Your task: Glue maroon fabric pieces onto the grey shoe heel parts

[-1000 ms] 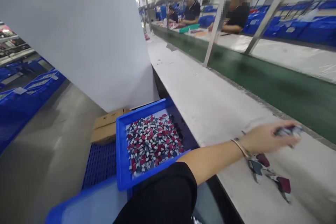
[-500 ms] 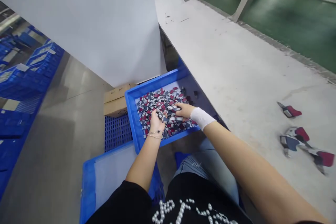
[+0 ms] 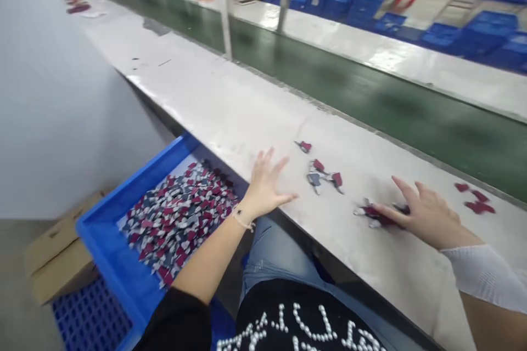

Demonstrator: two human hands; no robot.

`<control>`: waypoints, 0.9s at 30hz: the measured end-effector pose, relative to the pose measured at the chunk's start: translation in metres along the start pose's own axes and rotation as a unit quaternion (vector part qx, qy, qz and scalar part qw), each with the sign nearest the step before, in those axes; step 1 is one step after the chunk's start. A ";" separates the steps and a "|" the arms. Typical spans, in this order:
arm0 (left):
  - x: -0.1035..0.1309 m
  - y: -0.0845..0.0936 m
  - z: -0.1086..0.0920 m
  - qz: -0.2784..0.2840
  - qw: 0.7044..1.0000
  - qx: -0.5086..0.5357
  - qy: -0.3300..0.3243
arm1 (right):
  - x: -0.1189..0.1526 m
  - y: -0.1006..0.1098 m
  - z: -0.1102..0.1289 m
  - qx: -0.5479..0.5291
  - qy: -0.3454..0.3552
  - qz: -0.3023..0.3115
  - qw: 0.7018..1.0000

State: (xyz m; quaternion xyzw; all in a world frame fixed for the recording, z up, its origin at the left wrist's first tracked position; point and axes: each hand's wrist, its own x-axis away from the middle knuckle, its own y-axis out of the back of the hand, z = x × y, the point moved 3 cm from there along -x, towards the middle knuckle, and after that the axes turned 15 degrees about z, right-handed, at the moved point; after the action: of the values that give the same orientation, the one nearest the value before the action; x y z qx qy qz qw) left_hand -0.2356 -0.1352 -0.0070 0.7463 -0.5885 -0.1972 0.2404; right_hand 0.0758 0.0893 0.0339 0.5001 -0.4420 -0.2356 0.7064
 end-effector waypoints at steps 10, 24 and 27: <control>-0.132 -0.048 -0.051 0.311 0.881 -0.316 -0.162 | 0.010 -0.062 -0.032 -0.025 0.013 0.022 0.999; -0.110 -0.086 -0.083 0.311 0.845 -0.398 -0.173 | 0.020 -0.060 0.020 0.065 0.071 -0.004 0.995; -0.101 -0.088 -0.083 0.272 0.862 -0.406 -0.133 | 0.011 -0.058 0.030 0.070 0.083 -0.008 0.994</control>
State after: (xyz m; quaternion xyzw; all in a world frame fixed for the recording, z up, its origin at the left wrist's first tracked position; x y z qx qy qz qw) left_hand -0.1421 -0.0100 0.0094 0.3598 -0.6625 -0.4429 0.4853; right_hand 0.0619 0.0435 -0.0121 0.5697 -0.3932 -0.1674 0.7020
